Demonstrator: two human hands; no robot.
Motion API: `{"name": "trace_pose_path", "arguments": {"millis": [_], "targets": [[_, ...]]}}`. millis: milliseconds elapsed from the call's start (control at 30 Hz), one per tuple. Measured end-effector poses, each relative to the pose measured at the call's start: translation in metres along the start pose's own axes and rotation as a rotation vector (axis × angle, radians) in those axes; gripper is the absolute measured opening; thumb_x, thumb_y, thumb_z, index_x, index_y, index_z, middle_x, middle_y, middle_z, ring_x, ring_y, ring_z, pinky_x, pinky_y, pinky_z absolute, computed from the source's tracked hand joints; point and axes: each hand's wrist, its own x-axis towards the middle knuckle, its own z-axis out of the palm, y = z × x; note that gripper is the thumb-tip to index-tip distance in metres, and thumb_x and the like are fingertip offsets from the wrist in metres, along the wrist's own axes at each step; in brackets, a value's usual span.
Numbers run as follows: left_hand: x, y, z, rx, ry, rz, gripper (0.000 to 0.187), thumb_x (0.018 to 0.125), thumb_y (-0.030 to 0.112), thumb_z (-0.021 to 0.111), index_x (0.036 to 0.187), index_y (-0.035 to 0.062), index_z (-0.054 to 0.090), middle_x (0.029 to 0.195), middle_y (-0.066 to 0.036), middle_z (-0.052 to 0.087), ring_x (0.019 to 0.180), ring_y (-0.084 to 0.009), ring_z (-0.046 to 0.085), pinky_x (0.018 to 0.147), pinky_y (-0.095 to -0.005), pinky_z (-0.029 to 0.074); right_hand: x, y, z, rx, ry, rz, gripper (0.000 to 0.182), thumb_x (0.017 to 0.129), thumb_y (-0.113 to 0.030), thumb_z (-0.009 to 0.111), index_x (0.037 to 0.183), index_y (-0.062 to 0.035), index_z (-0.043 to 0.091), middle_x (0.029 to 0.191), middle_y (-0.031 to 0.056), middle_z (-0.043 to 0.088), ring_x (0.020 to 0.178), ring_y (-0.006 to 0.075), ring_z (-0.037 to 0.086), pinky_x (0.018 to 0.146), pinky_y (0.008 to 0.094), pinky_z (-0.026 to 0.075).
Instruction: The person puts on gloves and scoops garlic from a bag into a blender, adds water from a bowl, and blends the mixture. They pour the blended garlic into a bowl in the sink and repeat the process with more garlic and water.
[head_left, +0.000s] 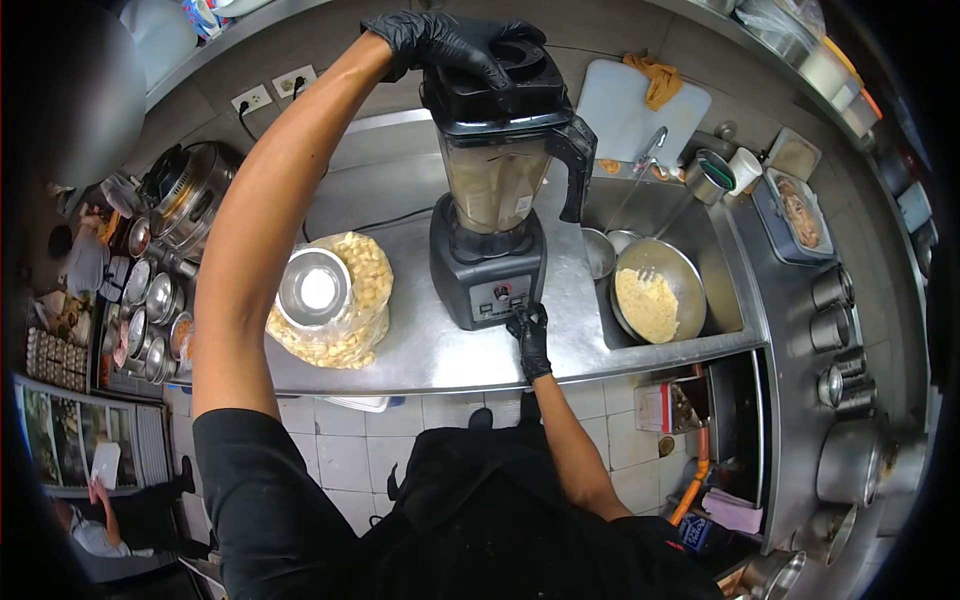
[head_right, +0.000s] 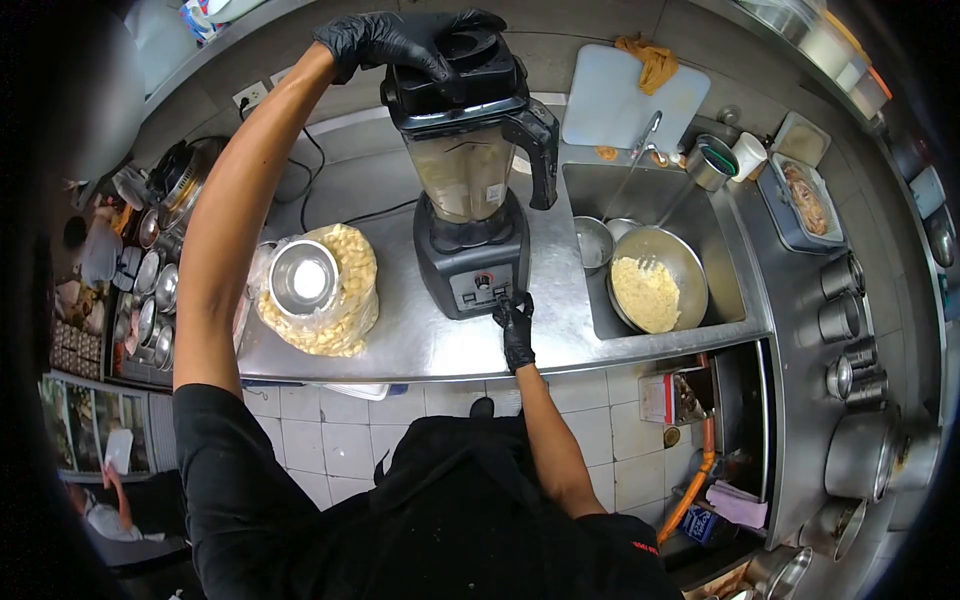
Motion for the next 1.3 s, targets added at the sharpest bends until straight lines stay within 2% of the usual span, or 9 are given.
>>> {"name": "trace_pose_path", "arguments": {"millis": [267,333,467,533,667,733,967,1200,1300], "targets": [[0.001,-0.001,0.003,-0.064,-0.004,-0.018,0.104,0.054,0.040,0.084,0.135,0.0027,0.031,0.129,-0.018,0.047,0.118,-0.0277,0.046,0.097,-0.0361,0.041,0.002,0.004,-0.004,0.024,0.008,0.006,0.030,0.087,-0.010,0.060,0.107,-0.0175,0.039,0.088,-0.0021,0.048,0.071,0.0082,0.052,0.061,0.0234,0.046],[0.001,-0.001,0.003,-0.066,-0.011,-0.018,0.104,0.053,0.040,0.084,0.135,0.0027,0.031,0.128,-0.018,0.047,0.118,-0.0279,0.046,0.097,-0.0362,0.041,0.007,0.010,-0.011,-0.022,-0.034,-0.008,0.047,0.087,-0.015,0.060,0.126,-0.0158,0.033,0.102,0.0055,0.058,0.077,0.0141,0.060,0.064,0.0278,0.052],[-0.001,0.002,0.001,0.011,0.012,-0.038,0.103,0.053,0.041,0.084,0.134,0.0031,0.033,0.127,-0.018,0.048,0.117,-0.0278,0.047,0.097,-0.0365,0.041,0.003,0.007,-0.006,0.000,-0.046,-0.030,0.046,0.087,-0.016,0.060,0.125,-0.0157,0.033,0.102,0.0055,0.058,0.076,0.0139,0.060,0.065,0.0275,0.052],[-0.001,0.002,0.000,-0.025,-0.002,-0.040,0.102,0.053,0.041,0.084,0.134,0.0034,0.033,0.127,-0.018,0.049,0.116,-0.0275,0.047,0.097,-0.0366,0.041,-0.003,-0.002,0.002,0.017,0.006,-0.011,0.024,0.087,-0.011,0.059,0.100,-0.0189,0.041,0.085,-0.0028,0.047,0.071,0.0082,0.052,0.063,0.0242,0.046],[-0.002,0.001,0.000,-0.063,-0.020,-0.039,0.100,0.054,0.041,0.083,0.133,0.0041,0.034,0.125,-0.017,0.050,0.115,-0.0271,0.048,0.096,-0.0366,0.042,-0.002,-0.004,0.003,-0.045,0.027,-0.002,0.023,0.088,-0.012,0.058,0.101,-0.0188,0.041,0.086,-0.0027,0.048,0.073,0.0086,0.052,0.064,0.0248,0.047],[0.000,-0.002,0.001,-0.079,-0.026,-0.023,0.100,0.054,0.041,0.083,0.133,0.0042,0.035,0.125,-0.017,0.050,0.115,-0.0270,0.048,0.096,-0.0364,0.042,0.006,0.010,-0.009,-0.015,-0.019,-0.017,0.046,0.087,-0.014,0.060,0.125,-0.0149,0.033,0.101,0.0066,0.058,0.076,0.0152,0.060,0.065,0.0284,0.053],[0.000,-0.002,-0.001,-0.074,-0.042,-0.025,0.098,0.054,0.041,0.083,0.132,0.0037,0.036,0.125,-0.017,0.050,0.115,-0.0268,0.048,0.096,-0.0355,0.042,-0.002,0.002,-0.007,-0.009,0.003,0.034,0.038,0.088,-0.017,0.060,0.117,-0.0202,0.036,0.096,0.0006,0.054,0.078,0.0104,0.054,0.068,0.0258,0.047],[-0.002,0.002,0.001,-0.016,-0.026,-0.055,0.096,0.057,0.042,0.081,0.133,0.0052,0.036,0.128,-0.017,0.048,0.116,-0.0272,0.047,0.096,-0.0358,0.042,0.007,0.003,-0.011,0.018,-0.065,0.117,0.055,0.085,-0.018,0.064,0.127,-0.0197,0.028,0.109,0.0053,0.059,0.083,0.0120,0.058,0.069,0.0265,0.046],[0.000,-0.016,0.012,-0.139,0.073,-0.177,0.085,0.055,0.032,0.082,0.127,0.0076,0.043,0.111,-0.015,0.059,0.102,-0.0282,0.057,0.092,-0.0372,0.047,0.006,0.001,-0.009,-0.029,-0.007,0.135,0.060,0.084,-0.019,0.065,0.129,-0.0202,0.025,0.109,0.0056,0.060,0.085,0.0118,0.058,0.070,0.0275,0.047]]}}
